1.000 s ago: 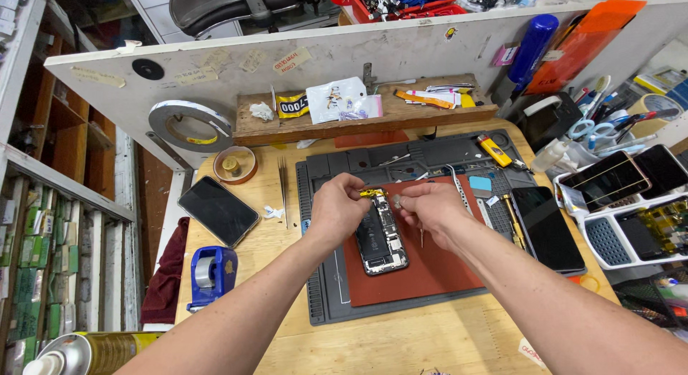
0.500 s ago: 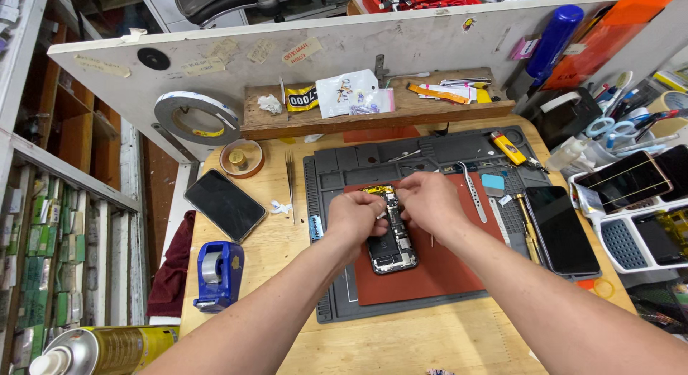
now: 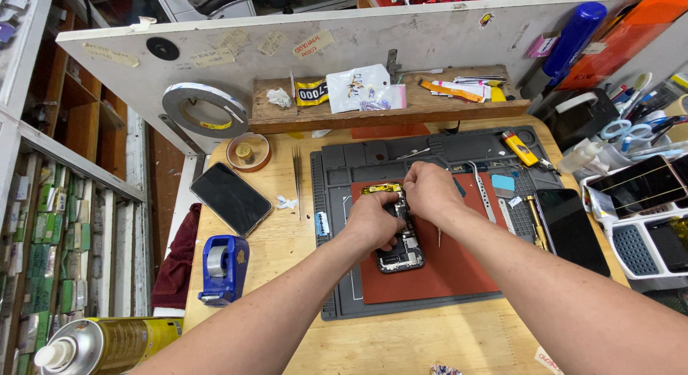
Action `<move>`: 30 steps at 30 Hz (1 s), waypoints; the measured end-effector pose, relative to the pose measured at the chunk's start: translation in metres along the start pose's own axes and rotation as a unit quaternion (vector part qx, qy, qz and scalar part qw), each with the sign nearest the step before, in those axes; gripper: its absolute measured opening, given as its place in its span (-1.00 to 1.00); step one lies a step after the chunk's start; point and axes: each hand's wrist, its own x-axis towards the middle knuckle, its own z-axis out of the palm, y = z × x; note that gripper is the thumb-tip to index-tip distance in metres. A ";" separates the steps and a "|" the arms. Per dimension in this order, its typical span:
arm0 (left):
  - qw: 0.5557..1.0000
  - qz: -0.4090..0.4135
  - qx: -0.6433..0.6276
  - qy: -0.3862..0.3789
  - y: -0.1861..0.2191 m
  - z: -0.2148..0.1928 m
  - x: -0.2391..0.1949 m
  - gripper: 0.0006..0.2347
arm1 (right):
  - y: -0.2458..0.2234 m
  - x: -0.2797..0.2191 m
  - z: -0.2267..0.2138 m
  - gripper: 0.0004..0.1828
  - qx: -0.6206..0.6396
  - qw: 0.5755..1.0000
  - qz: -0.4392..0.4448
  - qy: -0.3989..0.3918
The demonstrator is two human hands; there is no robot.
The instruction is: The person works on a disassembled smartphone, using a screwdriver to remove screws and tweezers to handle small components. They apply adhesive tape to internal parts and reposition the battery and logic board. The device remains open on the workbench throughout the clip.
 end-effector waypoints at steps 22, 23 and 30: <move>0.988 0.099 0.094 0.078 -0.019 -0.003 -0.018 -0.65 | -0.038 -0.018 -0.005 -0.88 0.156 0.967 -0.195 -0.053; 0.991 0.087 0.077 0.069 -0.018 -0.003 -0.018 -0.70 | -0.040 -0.020 -0.003 -0.89 0.184 0.960 -0.197 -0.075; 0.983 0.115 0.110 0.092 -0.026 0.000 -0.012 -0.84 | -0.034 -0.034 -0.002 -0.91 0.272 0.939 -0.133 -0.163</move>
